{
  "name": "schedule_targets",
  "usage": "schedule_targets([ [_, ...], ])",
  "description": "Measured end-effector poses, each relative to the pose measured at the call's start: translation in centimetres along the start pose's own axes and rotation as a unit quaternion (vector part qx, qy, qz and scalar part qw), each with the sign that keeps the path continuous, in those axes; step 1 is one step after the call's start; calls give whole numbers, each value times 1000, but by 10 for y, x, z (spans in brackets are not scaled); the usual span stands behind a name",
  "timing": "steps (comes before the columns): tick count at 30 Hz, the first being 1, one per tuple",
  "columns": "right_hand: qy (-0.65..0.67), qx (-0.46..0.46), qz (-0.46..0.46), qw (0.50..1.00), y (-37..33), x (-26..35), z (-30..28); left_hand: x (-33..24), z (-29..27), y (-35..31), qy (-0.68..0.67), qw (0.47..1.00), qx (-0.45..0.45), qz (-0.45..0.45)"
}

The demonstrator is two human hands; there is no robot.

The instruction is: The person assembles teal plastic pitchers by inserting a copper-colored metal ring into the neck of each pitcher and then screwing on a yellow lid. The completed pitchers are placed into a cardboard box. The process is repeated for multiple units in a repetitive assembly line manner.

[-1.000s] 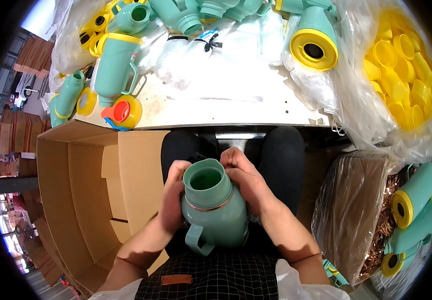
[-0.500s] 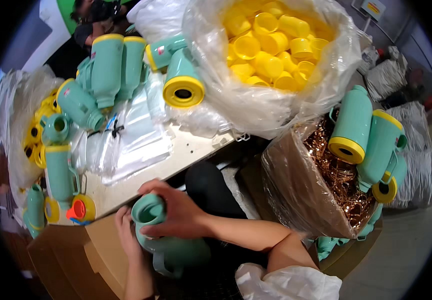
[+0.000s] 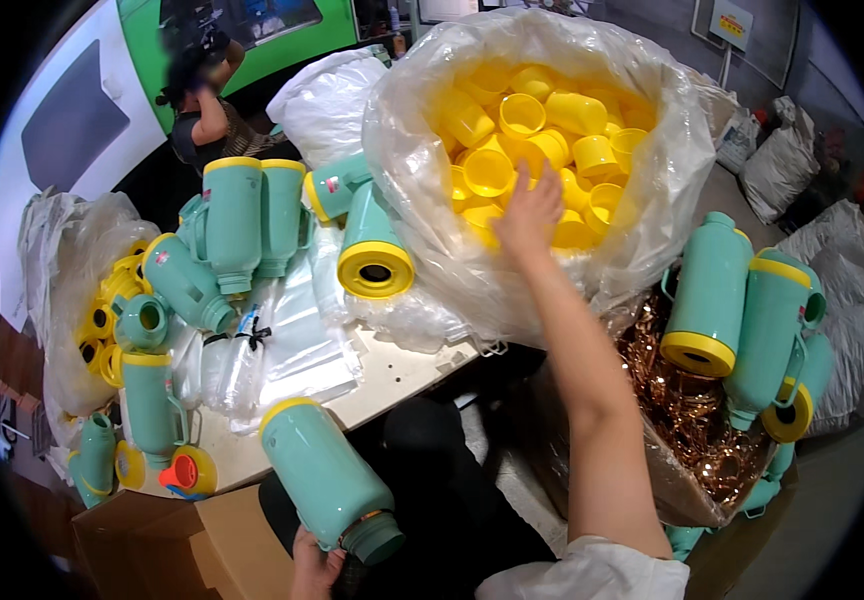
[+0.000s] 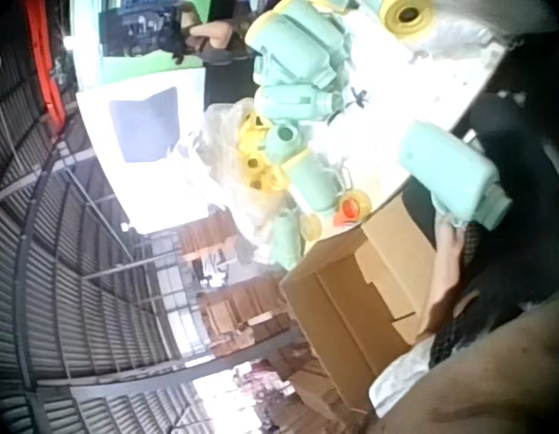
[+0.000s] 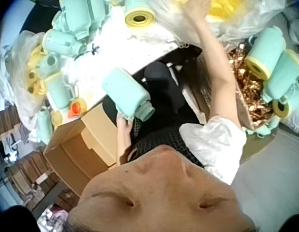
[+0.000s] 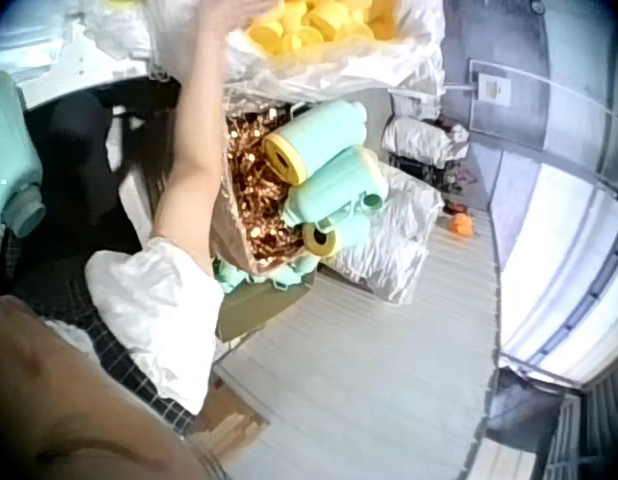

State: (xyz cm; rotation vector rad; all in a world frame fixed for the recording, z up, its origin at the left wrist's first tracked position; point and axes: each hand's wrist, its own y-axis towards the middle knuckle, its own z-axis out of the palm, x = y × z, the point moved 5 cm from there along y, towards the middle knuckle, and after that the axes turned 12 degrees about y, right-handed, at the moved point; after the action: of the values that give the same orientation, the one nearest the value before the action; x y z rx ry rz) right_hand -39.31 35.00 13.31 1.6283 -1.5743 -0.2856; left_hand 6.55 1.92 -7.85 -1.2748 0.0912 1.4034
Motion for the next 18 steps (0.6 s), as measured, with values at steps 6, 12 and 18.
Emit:
schedule_targets([
  [6, -115, 50, -124, 984, -24, -12, -13, -25, 43, -7, -77, 993, -39, 85],
  [12, 423, 431, 52, 795, -214, 74, -82, -72, 28, -7, 19, 981, -91, 168],
  [18, 540, 700, 248, 396, -427, 137, -99, -69, 1, -34, 235, 948, -59, 208],
])
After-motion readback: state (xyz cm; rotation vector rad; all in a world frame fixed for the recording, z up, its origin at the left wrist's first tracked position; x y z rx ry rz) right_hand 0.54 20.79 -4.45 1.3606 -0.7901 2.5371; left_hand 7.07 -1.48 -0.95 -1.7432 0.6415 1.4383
